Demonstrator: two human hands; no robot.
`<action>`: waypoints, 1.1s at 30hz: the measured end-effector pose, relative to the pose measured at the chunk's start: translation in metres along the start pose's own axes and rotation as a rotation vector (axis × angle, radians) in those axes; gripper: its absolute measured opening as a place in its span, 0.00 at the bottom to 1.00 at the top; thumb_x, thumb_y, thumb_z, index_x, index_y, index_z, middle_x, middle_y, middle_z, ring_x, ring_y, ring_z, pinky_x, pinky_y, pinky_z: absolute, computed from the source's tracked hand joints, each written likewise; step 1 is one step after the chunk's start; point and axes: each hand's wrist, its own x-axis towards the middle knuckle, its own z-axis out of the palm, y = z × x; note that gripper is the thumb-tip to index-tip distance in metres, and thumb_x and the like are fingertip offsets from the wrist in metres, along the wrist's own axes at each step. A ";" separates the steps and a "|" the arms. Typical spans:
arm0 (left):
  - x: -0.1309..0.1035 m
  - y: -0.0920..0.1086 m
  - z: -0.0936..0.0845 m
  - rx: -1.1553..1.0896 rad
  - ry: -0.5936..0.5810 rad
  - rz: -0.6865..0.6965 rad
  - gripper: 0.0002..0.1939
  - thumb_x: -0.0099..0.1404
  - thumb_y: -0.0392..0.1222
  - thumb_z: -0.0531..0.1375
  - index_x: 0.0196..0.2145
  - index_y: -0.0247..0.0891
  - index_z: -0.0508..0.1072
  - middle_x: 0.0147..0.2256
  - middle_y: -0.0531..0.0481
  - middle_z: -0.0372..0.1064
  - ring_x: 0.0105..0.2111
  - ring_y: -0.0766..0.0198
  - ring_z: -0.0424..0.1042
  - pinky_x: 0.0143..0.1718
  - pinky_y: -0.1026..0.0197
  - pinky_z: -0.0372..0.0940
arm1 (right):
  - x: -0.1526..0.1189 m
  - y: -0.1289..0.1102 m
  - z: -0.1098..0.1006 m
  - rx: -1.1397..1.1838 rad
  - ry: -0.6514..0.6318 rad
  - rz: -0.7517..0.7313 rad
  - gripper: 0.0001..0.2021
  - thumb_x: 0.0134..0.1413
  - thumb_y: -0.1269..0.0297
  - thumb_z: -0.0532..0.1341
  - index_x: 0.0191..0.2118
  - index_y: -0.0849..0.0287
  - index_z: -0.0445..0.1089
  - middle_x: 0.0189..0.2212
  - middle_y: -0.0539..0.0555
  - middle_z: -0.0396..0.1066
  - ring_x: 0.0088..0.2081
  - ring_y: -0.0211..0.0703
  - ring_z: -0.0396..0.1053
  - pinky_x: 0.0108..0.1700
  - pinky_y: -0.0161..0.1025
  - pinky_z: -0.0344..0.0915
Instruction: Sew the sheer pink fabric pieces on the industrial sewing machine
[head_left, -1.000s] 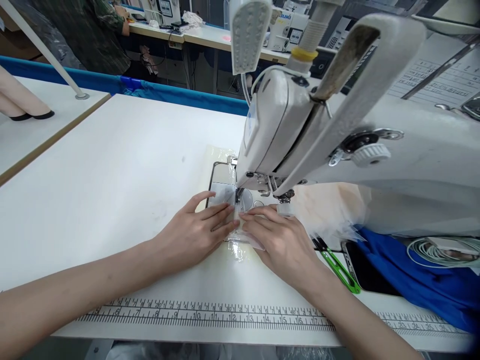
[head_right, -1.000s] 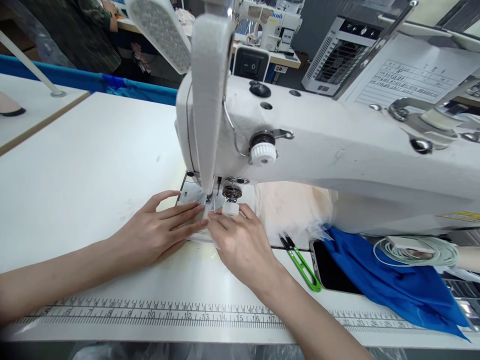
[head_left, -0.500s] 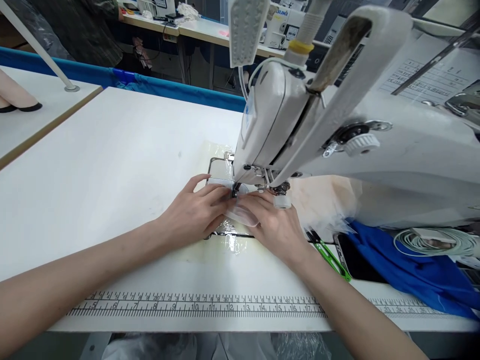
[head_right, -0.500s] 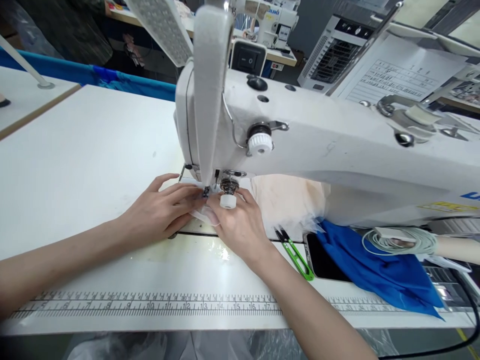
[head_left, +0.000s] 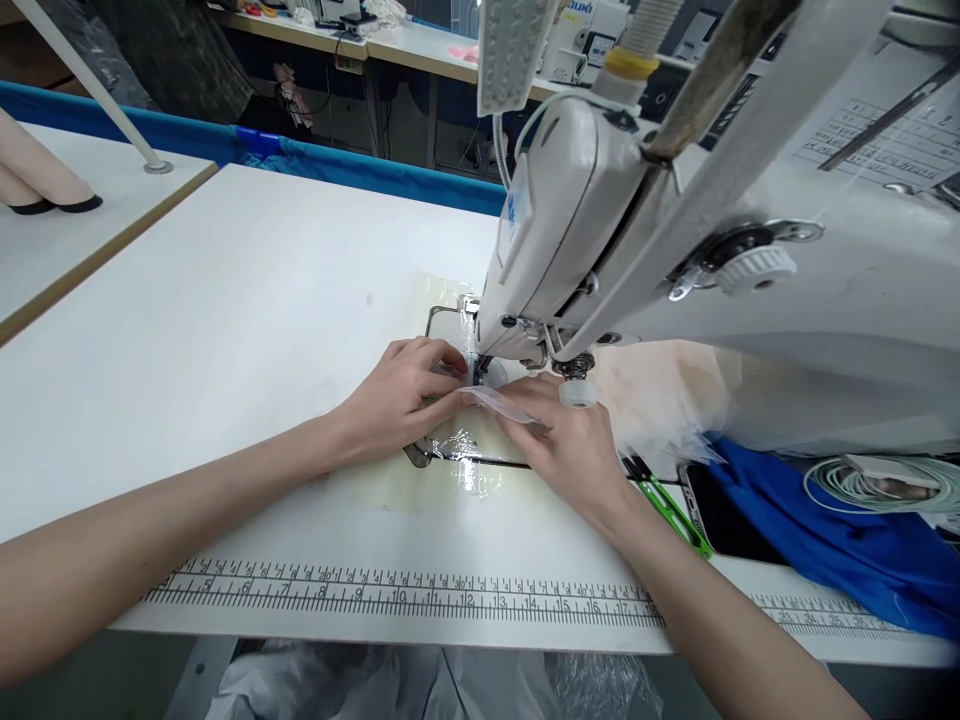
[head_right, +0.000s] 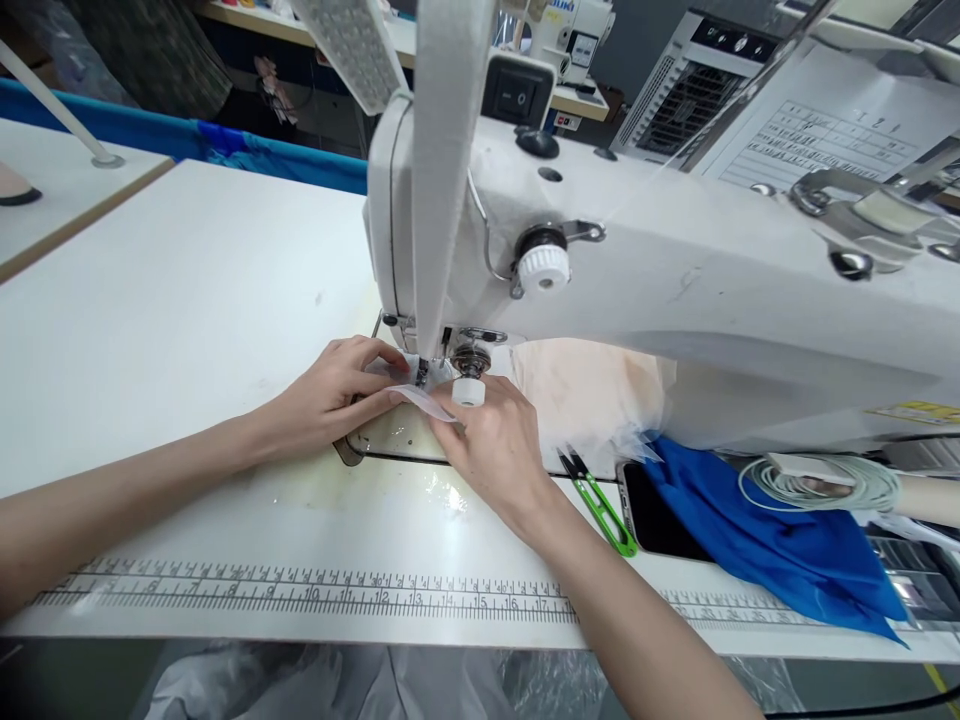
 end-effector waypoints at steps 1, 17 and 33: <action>-0.002 0.000 0.001 0.070 0.013 0.054 0.18 0.73 0.48 0.50 0.38 0.42 0.79 0.47 0.45 0.69 0.49 0.55 0.66 0.54 0.42 0.58 | -0.001 -0.001 0.000 -0.006 -0.002 -0.052 0.12 0.64 0.65 0.58 0.46 0.48 0.77 0.40 0.49 0.78 0.40 0.43 0.74 0.39 0.39 0.70; -0.023 0.008 0.004 0.533 0.062 0.360 0.16 0.72 0.37 0.51 0.55 0.42 0.69 0.53 0.50 0.73 0.60 0.58 0.64 0.64 0.45 0.46 | -0.010 0.002 0.001 -0.147 0.035 -0.270 0.11 0.60 0.76 0.58 0.40 0.57 0.77 0.44 0.48 0.78 0.42 0.44 0.76 0.52 0.46 0.69; -0.011 0.000 0.004 0.522 0.155 0.362 0.12 0.72 0.36 0.53 0.49 0.40 0.74 0.49 0.50 0.76 0.52 0.57 0.72 0.61 0.44 0.50 | -0.004 0.004 0.009 -0.286 0.059 -0.264 0.10 0.63 0.71 0.58 0.42 0.57 0.77 0.47 0.53 0.77 0.45 0.45 0.75 0.52 0.47 0.69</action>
